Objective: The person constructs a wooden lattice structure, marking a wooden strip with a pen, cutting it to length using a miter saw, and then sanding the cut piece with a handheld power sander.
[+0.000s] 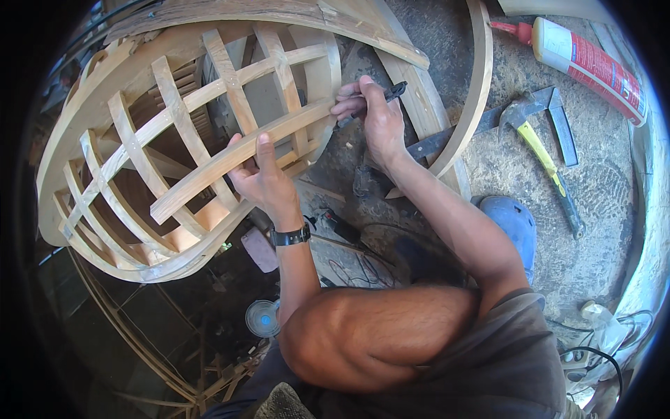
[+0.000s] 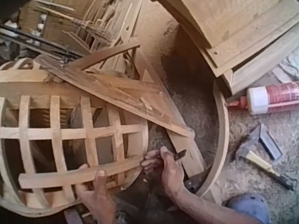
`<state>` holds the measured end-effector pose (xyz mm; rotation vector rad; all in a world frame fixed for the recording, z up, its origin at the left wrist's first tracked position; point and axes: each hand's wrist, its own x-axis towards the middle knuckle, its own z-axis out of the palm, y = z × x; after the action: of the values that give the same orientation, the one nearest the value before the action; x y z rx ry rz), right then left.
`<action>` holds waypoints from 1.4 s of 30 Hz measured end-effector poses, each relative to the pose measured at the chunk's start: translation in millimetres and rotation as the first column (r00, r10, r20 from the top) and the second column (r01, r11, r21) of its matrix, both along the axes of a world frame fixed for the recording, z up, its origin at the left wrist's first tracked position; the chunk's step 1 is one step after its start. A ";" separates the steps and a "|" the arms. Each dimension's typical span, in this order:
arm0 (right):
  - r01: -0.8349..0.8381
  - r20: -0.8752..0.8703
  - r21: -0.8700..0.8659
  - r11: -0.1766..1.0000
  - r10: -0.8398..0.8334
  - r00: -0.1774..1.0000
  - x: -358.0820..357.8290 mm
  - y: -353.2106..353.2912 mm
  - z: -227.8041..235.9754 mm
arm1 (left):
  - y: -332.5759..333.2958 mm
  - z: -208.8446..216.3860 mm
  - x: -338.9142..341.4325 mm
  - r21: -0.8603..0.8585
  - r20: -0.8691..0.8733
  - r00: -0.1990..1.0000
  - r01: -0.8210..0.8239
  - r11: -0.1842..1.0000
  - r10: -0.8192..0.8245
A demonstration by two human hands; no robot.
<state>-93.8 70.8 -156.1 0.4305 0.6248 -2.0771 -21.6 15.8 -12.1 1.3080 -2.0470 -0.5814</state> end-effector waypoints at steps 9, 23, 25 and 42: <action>-0.181 -0.079 0.035 0.983 0.183 0.980 -12.8 9.4 7.4 | -3.8 0.4 4.4 -0.026 0.027 1.000 -0.002 1.000 0.003; -0.105 -0.779 0.031 0.994 0.090 0.621 14.1 41.8 21.1 | -4.5 -1.9 4.4 -0.065 0.039 0.999 -0.012 0.998 0.015; -0.277 -0.826 0.041 0.960 0.189 0.531 20.2 51.3 15.1 | -4.6 -2.0 5.5 -0.056 0.031 0.999 -0.015 0.998 0.016; -0.411 -0.423 -0.086 0.908 0.340 0.840 79.6 24.8 3.7 | -0.9 0.9 0.1 -0.002 0.017 1.000 -0.026 1.000 0.026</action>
<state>-14.2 95.6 -152.4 -0.2196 0.6936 -1.8196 -21.5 14.9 -11.3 1.3402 -2.0408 -0.5585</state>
